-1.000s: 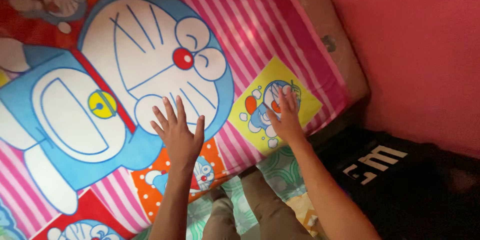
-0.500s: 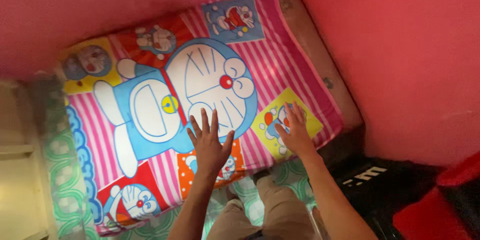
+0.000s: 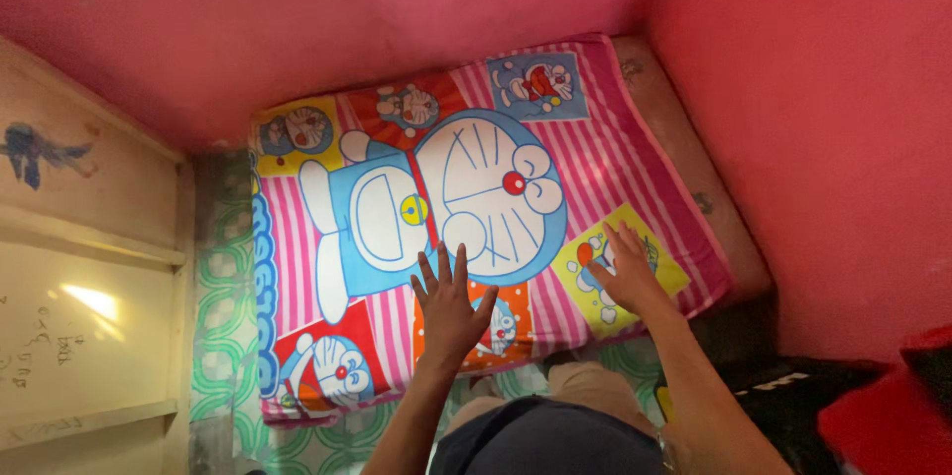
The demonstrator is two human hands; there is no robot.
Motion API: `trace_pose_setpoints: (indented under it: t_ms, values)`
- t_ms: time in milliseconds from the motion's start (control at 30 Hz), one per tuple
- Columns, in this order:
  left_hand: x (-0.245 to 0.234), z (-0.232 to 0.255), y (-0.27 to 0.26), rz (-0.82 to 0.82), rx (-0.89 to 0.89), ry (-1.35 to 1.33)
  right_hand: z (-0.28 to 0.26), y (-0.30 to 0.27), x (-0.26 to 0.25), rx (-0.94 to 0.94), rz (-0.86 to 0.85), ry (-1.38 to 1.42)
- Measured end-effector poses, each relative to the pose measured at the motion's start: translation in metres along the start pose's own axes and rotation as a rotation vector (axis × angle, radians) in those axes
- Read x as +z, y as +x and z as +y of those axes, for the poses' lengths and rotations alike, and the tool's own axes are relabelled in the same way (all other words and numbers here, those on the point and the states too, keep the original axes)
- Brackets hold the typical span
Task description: The person takes a pillow from a stack and puts a blue pillowcase on it, then places it on the bed. They repeat the process with a second pillow and a purple pillowcase, placing the finished pillow on the bed next to the first one.
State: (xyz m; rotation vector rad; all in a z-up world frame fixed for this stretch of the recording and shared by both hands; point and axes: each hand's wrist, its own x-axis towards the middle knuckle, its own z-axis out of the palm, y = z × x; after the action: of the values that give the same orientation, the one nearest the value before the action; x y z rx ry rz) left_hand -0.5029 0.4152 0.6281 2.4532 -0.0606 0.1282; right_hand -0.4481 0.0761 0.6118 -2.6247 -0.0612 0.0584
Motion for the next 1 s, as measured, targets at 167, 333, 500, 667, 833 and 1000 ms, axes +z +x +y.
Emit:
trace_pose_setpoints:
  t_ms: [167, 333, 500, 667, 833, 1000]
  values:
    - [-0.01, -0.02, -0.031, -0.037, -0.01, 0.021, 0.001, -0.034, 0.006, 0.02, 0.024, -0.048]
    - [-0.008, -0.022, -0.044, -0.01, 0.053, 0.004, 0.0, -0.072, 0.013, 0.065, 0.046, -0.041]
    - [-0.007, -0.002, -0.038, -0.018, 0.21, -0.001, -0.014, -0.108, 0.016, 0.085, 0.198, -0.037]
    - [0.007, 0.045, -0.011, -0.14, 0.384, -0.05, -0.024, -0.141, 0.006, 0.145, 0.324, 0.08]
    - [0.028, 0.093, -0.003, -0.247, 0.586, -0.124, -0.036, -0.186, -0.029, 0.227, 0.484, 0.069]
    - [0.061, 0.132, -0.021, -0.357, 0.769, -0.115, -0.015, -0.243, -0.039, 0.366, 0.605, 0.077]
